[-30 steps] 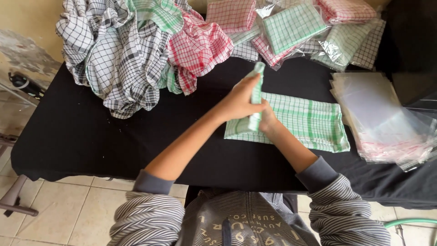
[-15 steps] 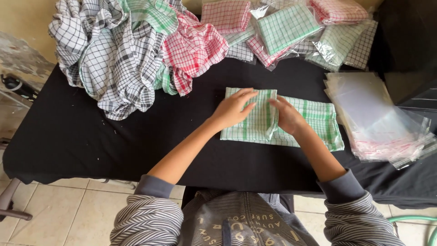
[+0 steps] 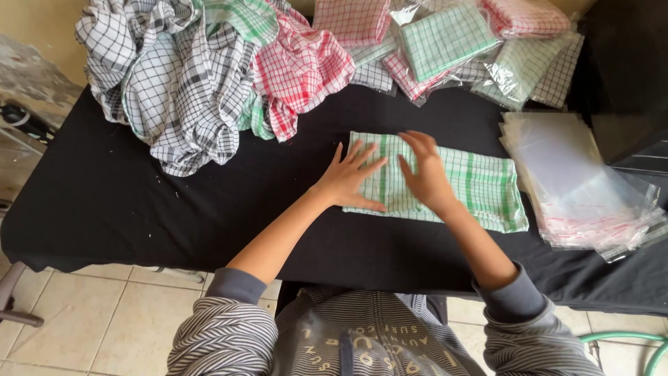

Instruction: Folding checkered cloths and placing them into individual clear plastic bags.

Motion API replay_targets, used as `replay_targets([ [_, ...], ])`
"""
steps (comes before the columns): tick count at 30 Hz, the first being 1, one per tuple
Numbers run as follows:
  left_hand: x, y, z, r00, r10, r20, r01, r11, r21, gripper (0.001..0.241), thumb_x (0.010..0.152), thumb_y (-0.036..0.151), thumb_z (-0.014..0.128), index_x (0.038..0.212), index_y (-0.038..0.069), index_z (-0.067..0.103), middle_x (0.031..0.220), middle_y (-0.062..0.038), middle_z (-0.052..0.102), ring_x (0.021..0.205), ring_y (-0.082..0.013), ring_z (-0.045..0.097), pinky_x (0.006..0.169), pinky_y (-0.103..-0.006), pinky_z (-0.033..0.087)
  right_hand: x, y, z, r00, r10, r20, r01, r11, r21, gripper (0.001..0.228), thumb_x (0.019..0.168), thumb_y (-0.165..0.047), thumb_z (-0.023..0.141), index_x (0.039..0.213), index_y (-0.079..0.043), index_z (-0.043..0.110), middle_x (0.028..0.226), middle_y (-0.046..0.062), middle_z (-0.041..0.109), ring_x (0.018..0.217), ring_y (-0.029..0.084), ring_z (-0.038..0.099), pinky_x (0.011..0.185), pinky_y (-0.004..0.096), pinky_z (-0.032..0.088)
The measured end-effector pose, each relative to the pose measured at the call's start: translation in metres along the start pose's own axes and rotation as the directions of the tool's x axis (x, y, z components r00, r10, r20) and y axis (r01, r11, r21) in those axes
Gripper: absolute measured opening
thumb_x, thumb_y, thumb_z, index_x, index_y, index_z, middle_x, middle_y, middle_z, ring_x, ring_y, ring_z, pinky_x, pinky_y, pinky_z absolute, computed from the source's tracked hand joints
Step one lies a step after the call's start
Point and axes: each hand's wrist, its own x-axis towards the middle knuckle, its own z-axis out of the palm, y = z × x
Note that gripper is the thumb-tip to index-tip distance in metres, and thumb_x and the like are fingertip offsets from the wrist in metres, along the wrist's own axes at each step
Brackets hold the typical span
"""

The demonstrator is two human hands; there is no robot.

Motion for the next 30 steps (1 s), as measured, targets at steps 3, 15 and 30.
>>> replay_targets([
  [3,0.002,0.004,-0.007,0.994,-0.037,0.099,0.038,0.999,-0.002,0.130,0.067,0.101,0.048,0.163,0.017,0.024,0.170,-0.018,0.016,0.155,-0.0459,0.006,0.120,-0.0722,0.003,0.001,-0.035,0.022,0.988,-0.154,0.018,0.150,0.979,0.138,0.049,0.097,0.000,0.063,0.145,0.000,0.054,0.139,0.024,0.051,0.122,0.050,0.059,0.099,0.056,0.053],
  [15,0.002,0.003,-0.008,0.981,-0.121,0.151,0.119,0.993,0.026,0.147,0.058,0.104,0.051,0.163,0.008,0.015,0.171,-0.013,0.009,0.157,-0.0375,0.001,0.123,-0.0668,0.001,-0.010,0.033,0.051,0.944,0.238,0.230,-0.120,0.894,-0.431,0.076,0.107,-0.061,0.031,0.160,-0.006,0.036,0.166,0.023,0.030,0.155,0.041,0.024,0.124,0.055,0.020],
  [30,0.018,-0.029,0.047,0.883,-0.459,-0.097,0.347,0.778,-0.523,0.069,0.096,0.061,0.064,0.152,0.024,0.051,0.134,-0.022,0.053,0.131,-0.0398,0.056,0.104,-0.0431,0.052,-0.015,-0.003,0.034,0.981,0.191,-0.044,-0.158,0.905,0.396,0.058,0.113,-0.028,0.044,0.164,-0.007,0.027,0.165,0.024,0.026,0.152,0.047,0.018,0.123,0.057,0.022],
])
